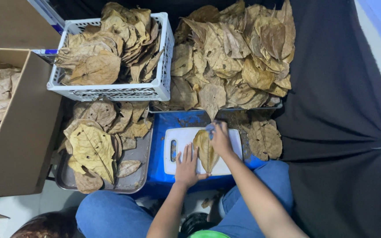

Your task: The person sits on the floor and repeatedly rubs dried leaves on a white cutting board using a small cloth. They pick up leaves from nearby trays and crates, wipe each leaf, and place them back into the trays.

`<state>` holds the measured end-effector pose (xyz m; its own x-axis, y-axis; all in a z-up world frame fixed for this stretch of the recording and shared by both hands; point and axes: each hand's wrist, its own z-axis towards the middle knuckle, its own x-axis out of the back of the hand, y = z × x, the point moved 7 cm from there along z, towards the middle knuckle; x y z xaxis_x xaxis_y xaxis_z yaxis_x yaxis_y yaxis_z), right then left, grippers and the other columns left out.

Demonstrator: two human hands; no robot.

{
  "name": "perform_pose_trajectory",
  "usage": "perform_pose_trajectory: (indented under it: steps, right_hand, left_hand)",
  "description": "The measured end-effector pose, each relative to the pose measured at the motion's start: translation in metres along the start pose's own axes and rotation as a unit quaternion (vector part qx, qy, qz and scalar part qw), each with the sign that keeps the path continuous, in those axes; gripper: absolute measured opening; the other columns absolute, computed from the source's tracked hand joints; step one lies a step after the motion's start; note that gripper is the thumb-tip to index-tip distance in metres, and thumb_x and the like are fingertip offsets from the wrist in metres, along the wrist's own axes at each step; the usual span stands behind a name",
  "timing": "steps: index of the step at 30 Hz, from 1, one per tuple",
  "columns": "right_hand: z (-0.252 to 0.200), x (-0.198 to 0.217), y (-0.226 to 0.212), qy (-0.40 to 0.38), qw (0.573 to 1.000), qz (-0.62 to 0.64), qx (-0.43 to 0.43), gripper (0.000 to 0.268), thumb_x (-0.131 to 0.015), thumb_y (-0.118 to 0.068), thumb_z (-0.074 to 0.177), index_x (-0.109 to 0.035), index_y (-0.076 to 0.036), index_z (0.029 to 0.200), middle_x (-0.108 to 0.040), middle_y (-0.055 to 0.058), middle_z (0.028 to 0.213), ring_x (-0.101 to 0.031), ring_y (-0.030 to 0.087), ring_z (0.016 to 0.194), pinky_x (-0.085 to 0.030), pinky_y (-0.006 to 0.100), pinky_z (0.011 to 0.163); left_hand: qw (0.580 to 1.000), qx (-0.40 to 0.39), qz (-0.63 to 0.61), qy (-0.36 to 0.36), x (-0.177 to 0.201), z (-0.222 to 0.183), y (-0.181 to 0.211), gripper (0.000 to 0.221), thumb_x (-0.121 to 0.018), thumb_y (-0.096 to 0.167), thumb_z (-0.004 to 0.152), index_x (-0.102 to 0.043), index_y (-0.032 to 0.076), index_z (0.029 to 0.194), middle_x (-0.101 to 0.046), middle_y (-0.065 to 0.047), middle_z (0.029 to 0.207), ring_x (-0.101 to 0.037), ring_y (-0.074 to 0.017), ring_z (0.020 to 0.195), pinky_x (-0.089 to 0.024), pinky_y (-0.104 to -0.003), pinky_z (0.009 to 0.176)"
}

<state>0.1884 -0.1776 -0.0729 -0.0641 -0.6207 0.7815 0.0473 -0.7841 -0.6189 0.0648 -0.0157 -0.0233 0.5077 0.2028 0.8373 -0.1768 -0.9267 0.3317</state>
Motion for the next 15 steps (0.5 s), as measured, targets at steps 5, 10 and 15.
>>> perform_pose_trajectory:
  steps: [5,10,15]
  right_hand:
    - [-0.031,0.044,0.025,0.015,0.995,-0.085,-0.045,0.035,-0.057,-0.009,0.097,-0.061,-0.013,0.132,-0.045,0.012,0.142,-0.053,0.039,0.13,-0.045,0.052,0.109]
    - [-0.065,0.054,0.021,-0.012,0.974,-0.224,-0.029,0.054,-0.064,-0.018,0.095,-0.051,-0.016,0.148,-0.03,0.016,0.162,-0.019,0.038,0.157,-0.02,0.057,0.125]
    - [-0.107,0.046,-0.032,-0.127,0.963,-0.21,0.114,0.055,-0.058,0.003,0.089,-0.058,-0.013,0.142,-0.039,0.015,0.159,-0.027,0.038,0.153,-0.024,0.058,0.123]
  left_hand:
    - [0.999,0.003,-0.032,0.024,0.005,-0.003,0.0,0.124,-0.062,0.078,0.076,-0.005,0.013,0.165,0.001,-0.009,0.173,0.0,-0.0247,0.159,-0.005,-0.05,0.126]
    - [0.997,0.014,-0.068,0.044,0.0,0.0,-0.006,0.123,-0.064,0.075,0.074,-0.009,0.013,0.164,-0.003,-0.005,0.173,-0.002,-0.0214,0.159,-0.005,-0.047,0.128]
    - [0.982,0.038,-0.114,0.148,-0.019,0.017,-0.023,0.072,-0.05,0.018,0.092,-0.028,0.017,0.161,-0.022,0.002,0.169,-0.02,-0.0153,0.156,-0.021,-0.04,0.124]
